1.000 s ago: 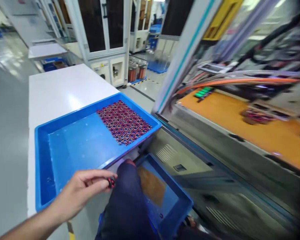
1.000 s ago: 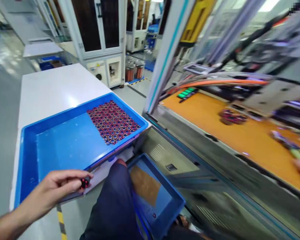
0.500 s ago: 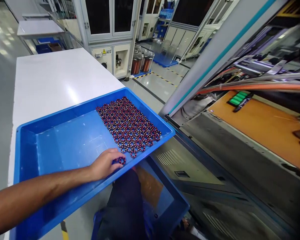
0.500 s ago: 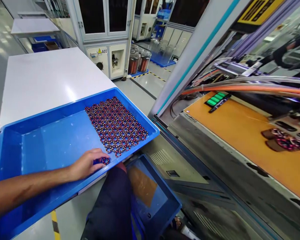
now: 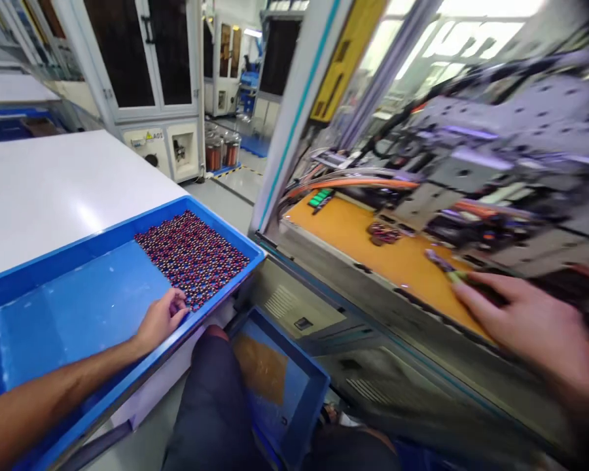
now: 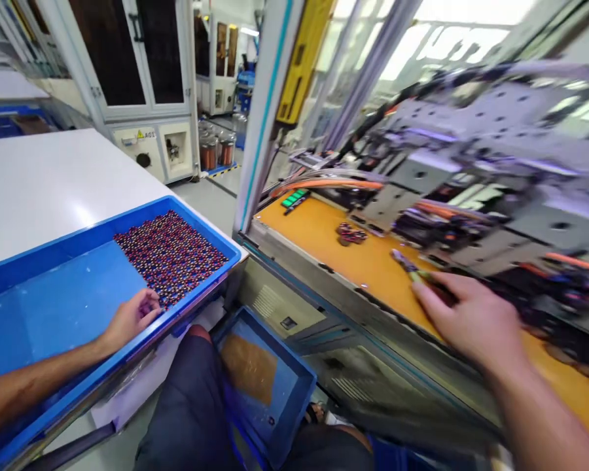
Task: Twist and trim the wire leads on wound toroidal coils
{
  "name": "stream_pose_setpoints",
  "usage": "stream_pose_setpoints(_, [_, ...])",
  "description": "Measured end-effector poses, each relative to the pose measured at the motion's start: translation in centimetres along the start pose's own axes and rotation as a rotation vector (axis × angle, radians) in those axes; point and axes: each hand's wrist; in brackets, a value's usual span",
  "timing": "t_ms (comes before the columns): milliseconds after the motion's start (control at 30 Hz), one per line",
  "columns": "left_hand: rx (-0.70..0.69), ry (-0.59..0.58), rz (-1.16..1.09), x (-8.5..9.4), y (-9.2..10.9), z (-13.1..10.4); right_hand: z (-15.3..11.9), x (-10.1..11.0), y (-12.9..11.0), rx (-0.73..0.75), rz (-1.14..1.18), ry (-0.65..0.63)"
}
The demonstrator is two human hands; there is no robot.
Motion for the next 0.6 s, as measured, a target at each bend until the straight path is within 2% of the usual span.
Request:
stream_pose_setpoints(67, [-0.036, 0.048, 0.033, 1.7, 2.0, 0.7, 0.6, 0.2, -0.3, -0.053, 0.051, -0.048])
stream_pose_setpoints(133, [-0.112, 0.11, 0.051, 3.3, 5.3, 2.0, 0.9, 0.4, -0.8, -0.027, 0.071, -0.048])
stream_pose_setpoints(200, [-0.235, 0.15, 0.047, 4.2, 9.8, 3.4, 0.7, 0.6, -1.2, -0.025, 0.07, -0.026])
stream_pose_setpoints(267, [-0.382, 0.162, 0.037, 3.8, 14.9, 4.7, 0.4, 1.0, -1.5, -0.023, 0.074, 0.007])
stream_pose_setpoints(333, [-0.515, 0.162, 0.034, 2.0, 19.9, 5.7, 0.2, 1.3, -1.7, -0.02, 0.09, 0.047])
stream_pose_setpoints(433, [-0.628, 0.135, 0.056, -2.3, 25.8, 7.9, 0.4, 1.8, -1.9, -0.013, 0.131, 0.093])
stream_pose_setpoints(500, [-0.62, 0.119, 0.085, -5.2, 28.5, 9.7, 0.5, 1.9, -1.8, -0.014, 0.16, 0.106])
stream_pose_setpoints(600, [-0.486, 0.098, 0.106, -8.8, 31.5, 12.5, 0.5, 1.6, -1.3, -0.01, 0.187, 0.093])
Point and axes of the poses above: each hand's wrist, its own z-axis towards the middle knuckle, its own x-axis out of the back of the hand, y = z × x, and after that the axes turned 7 degrees about -y, right-handed
